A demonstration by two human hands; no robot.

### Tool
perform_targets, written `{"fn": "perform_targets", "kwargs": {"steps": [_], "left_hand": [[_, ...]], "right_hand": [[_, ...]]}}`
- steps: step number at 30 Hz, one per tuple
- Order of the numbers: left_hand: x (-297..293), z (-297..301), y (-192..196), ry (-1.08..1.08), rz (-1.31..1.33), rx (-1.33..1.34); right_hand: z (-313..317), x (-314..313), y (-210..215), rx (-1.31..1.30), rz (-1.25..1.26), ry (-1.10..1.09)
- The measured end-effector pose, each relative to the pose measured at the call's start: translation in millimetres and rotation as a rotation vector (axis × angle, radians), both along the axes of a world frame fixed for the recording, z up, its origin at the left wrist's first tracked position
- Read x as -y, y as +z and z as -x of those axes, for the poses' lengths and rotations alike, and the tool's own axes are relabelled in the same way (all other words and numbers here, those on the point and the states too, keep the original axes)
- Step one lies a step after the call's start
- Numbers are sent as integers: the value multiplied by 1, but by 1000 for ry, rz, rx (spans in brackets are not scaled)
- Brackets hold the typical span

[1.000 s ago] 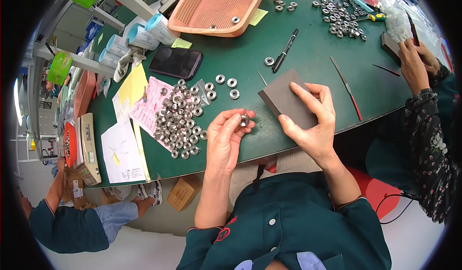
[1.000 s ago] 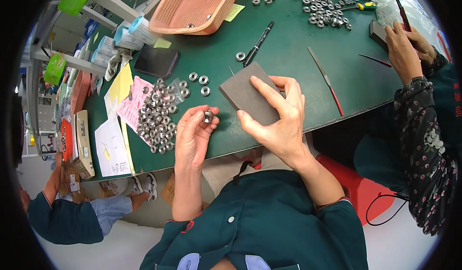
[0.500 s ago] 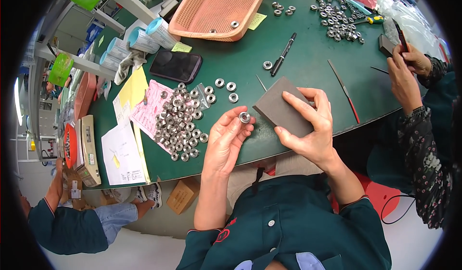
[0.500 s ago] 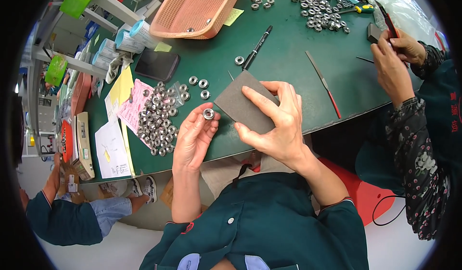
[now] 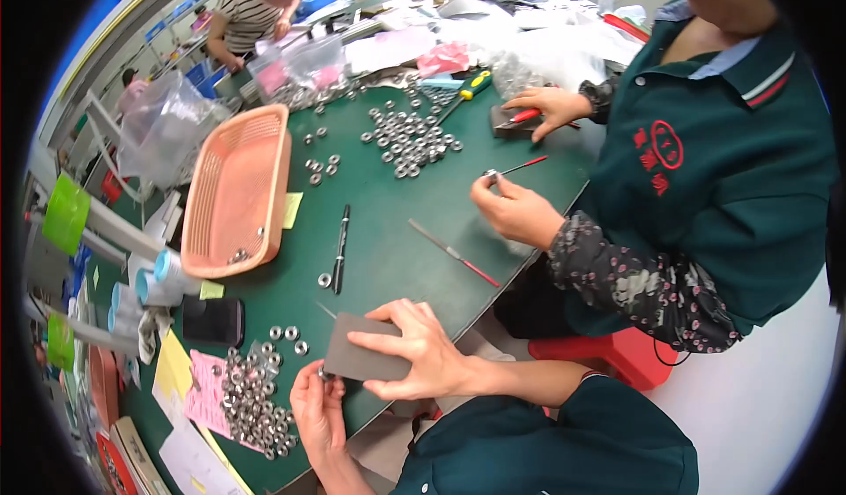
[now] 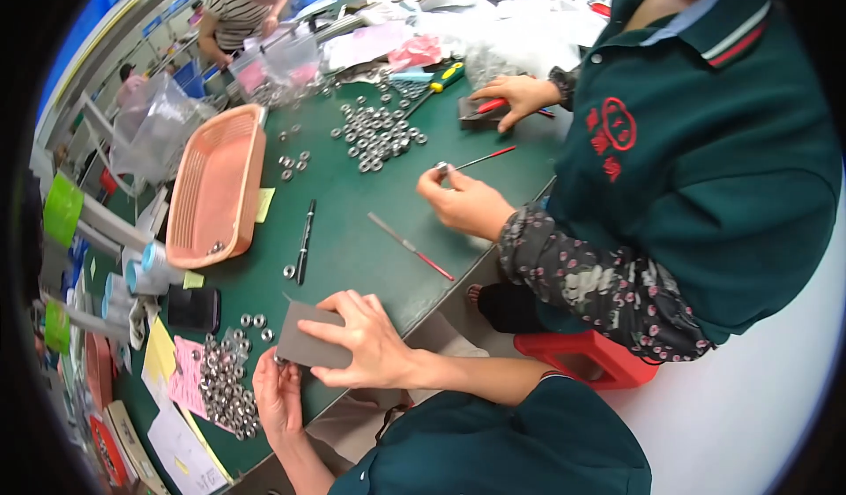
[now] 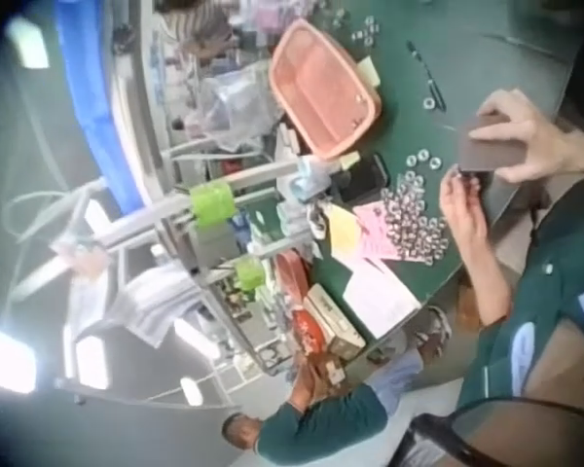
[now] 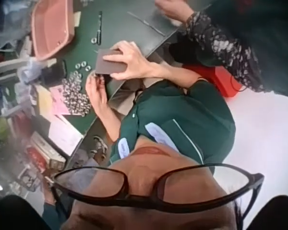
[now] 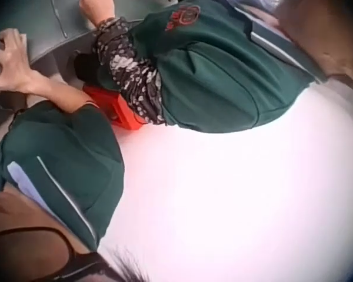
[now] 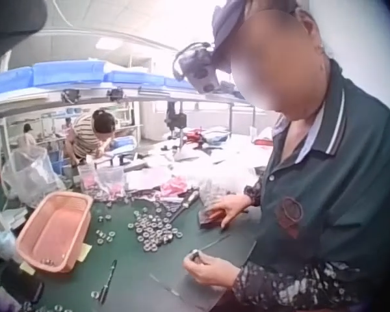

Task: The recorder is inspecting and cleaning the interior of small metal bearings using a thin metal pick and a sanding block.

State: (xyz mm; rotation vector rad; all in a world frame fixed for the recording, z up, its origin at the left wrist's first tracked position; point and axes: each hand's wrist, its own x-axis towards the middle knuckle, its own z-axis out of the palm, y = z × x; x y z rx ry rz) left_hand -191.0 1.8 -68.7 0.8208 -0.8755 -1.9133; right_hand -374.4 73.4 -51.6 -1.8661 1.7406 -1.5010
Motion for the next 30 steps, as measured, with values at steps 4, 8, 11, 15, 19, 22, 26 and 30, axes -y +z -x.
{"fn": "perform_targets", "kwargs": {"steps": [4, 8, 11, 15, 19, 22, 26, 30], "left_hand": [[3, 10, 2, -60, 67, 36], [4, 13, 7, -65, 77, 57], [6, 13, 5, -99, 127, 95], [4, 11, 6, -105, 133, 126], [2, 12, 6, -110, 136, 158], [2, 13, 8, -116, 135, 154], [1, 14, 10, -127, 135, 152], [-2, 16, 13, -106, 136, 169]], "right_hand": [[7, -4, 1, 4, 21, -26], [12, -5, 0, 11, -41, -30], [14, -5, 1, 22, -23, -28], [14, -8, -2, 37, -39, -23], [14, -10, -3, 43, -43, -26], [15, -10, -3, 45, -37, -32], [17, -12, -3, 60, -43, -31], [17, -12, -4, 71, -33, -36]]}}
